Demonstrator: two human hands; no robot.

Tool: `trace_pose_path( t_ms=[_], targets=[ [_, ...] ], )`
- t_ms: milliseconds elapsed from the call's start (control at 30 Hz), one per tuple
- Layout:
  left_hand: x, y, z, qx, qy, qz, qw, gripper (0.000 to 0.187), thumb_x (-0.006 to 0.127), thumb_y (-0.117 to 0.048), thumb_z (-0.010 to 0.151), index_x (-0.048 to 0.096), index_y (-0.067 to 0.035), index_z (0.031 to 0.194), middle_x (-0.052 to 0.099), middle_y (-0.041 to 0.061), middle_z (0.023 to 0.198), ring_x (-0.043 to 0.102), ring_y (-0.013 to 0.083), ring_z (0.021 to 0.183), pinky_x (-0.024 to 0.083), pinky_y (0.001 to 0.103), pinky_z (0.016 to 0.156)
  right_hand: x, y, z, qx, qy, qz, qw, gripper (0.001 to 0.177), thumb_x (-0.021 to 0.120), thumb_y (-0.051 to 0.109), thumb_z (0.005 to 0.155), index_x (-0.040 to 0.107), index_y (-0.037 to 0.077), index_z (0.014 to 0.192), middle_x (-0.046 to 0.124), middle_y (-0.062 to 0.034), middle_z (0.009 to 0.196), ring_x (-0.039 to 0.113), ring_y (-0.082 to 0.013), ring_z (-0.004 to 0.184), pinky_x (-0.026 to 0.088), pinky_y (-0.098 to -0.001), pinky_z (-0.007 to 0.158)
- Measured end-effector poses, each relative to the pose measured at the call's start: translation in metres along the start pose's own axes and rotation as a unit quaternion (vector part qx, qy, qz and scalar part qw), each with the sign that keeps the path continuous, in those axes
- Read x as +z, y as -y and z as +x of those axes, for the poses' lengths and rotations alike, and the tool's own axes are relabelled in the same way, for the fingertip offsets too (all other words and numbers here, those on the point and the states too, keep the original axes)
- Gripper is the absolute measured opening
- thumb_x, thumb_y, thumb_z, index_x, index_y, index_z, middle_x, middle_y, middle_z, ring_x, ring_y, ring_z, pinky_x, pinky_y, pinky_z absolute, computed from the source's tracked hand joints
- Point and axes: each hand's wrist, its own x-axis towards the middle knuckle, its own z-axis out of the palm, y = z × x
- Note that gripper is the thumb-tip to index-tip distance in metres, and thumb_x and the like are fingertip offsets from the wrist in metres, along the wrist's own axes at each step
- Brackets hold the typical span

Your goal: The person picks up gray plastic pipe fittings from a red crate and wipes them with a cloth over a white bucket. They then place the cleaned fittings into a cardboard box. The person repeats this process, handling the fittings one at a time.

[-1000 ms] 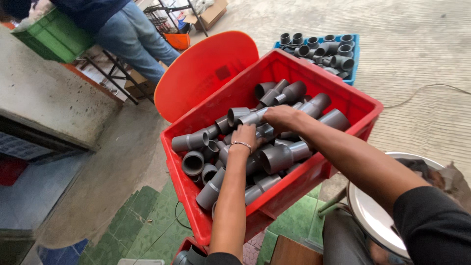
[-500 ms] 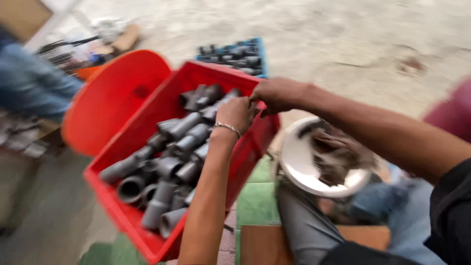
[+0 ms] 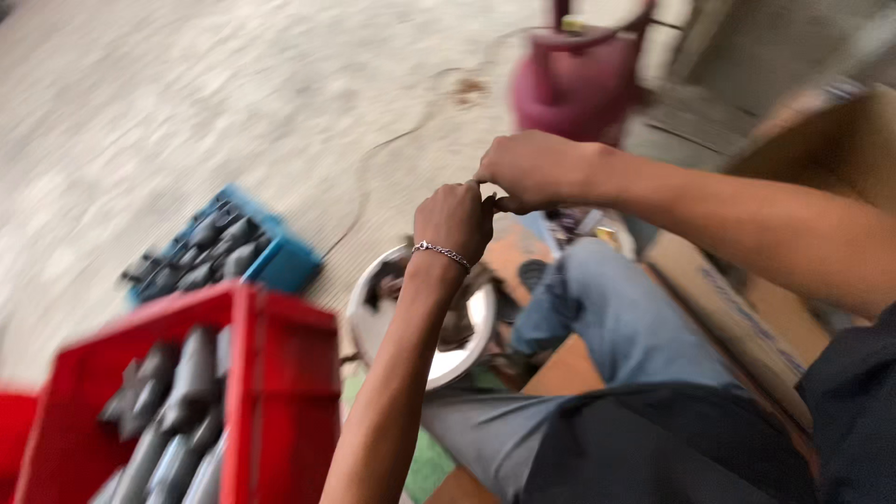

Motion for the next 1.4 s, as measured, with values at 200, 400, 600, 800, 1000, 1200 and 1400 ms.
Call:
trace_pose_path(
  t_ms=[200, 400, 600, 800, 1000, 1200, 1400],
  targets=[
    [0.028, -0.127, 0.061, 0.143, 0.013, -0.039, 0.989, 0.026, 0.059, -0.026, 0.093, 0.065, -0.005, 0.107, 0.071, 0.014, 0.100, 0.071, 0.0373, 0.096, 0.059, 0.051, 0.081, 0.026, -0.094, -0.118, 0.149, -0.006, 0.041, 0.988, 0.022, 0.070, 0.026, 0.079, 0.073, 0.012, 0.095, 0.072, -0.0144, 0.086, 0.071, -0.0419, 0.086, 0.059, -0.0572, 0.072],
    [0.064, -0.246, 0.096, 0.240, 0.066, -0.074, 0.966, 0.030, 0.059, -0.031, 0.092, 0.063, -0.007, 0.109, 0.070, 0.015, 0.102, 0.069, 0.0378, 0.099, 0.059, 0.052, 0.081, 0.035, -0.143, -0.233, 0.286, 0.004, 0.093, 0.954, 0.017, 0.069, 0.023, 0.079, 0.071, 0.009, 0.087, 0.069, -0.0131, 0.075, 0.070, -0.0353, 0.073, 0.058, -0.0466, 0.061],
    [0.164, -0.337, 0.139, 0.324, 0.106, -0.080, 0.937, 0.029, 0.065, -0.027, 0.087, 0.066, -0.008, 0.108, 0.071, 0.015, 0.103, 0.071, 0.0367, 0.099, 0.061, 0.051, 0.082, 0.103, -0.201, -0.304, 0.352, 0.021, 0.116, 0.928, 0.005, 0.072, 0.009, 0.077, 0.071, 0.004, 0.079, 0.067, -0.0096, 0.066, 0.069, -0.0270, 0.064, 0.054, -0.0379, 0.052],
    [0.226, -0.419, 0.153, 0.350, 0.174, -0.087, 0.916, 0.038, 0.061, -0.039, 0.089, 0.068, -0.007, 0.109, 0.072, 0.018, 0.101, 0.072, 0.0381, 0.099, 0.061, 0.050, 0.080, 0.122, -0.223, -0.379, 0.423, 0.049, 0.210, 0.880, 0.018, 0.070, 0.010, 0.076, 0.058, -0.003, 0.072, 0.062, -0.0146, 0.064, 0.062, -0.0261, 0.055, 0.043, -0.0382, 0.043],
    [0.292, -0.476, 0.159, 0.376, 0.221, -0.109, 0.893, 0.036, 0.062, -0.030, 0.090, 0.067, -0.002, 0.113, 0.071, 0.023, 0.102, 0.071, 0.0420, 0.100, 0.059, 0.052, 0.083, 0.198, -0.262, -0.436, 0.481, 0.091, 0.241, 0.838, 0.018, 0.074, 0.018, 0.084, 0.064, 0.004, 0.087, 0.059, -0.0049, 0.065, 0.051, -0.0142, 0.051, 0.038, -0.0256, 0.042],
    [0.369, -0.506, 0.152, 0.411, 0.171, -0.002, 0.896, 0.043, 0.071, -0.038, 0.085, 0.064, -0.008, 0.116, 0.071, 0.011, 0.105, 0.072, 0.0293, 0.101, 0.063, 0.039, 0.077, 0.234, -0.268, -0.467, 0.488, 0.113, 0.246, 0.830, 0.044, 0.083, 0.043, 0.073, 0.068, 0.012, 0.101, 0.070, -0.0112, 0.106, 0.069, -0.0302, 0.104, 0.058, -0.0438, 0.087],
    [0.450, -0.508, 0.157, 0.395, 0.145, 0.045, 0.906, 0.056, 0.067, -0.038, 0.088, 0.057, -0.001, 0.130, 0.063, 0.011, 0.115, 0.064, 0.0288, 0.113, 0.058, 0.036, 0.089, 0.284, -0.273, -0.463, 0.417, 0.014, 0.224, 0.881, 0.040, 0.075, 0.006, 0.082, 0.066, 0.001, 0.121, 0.064, -0.0199, 0.128, 0.055, -0.0317, 0.131, 0.043, -0.0486, 0.114]
  ],
)
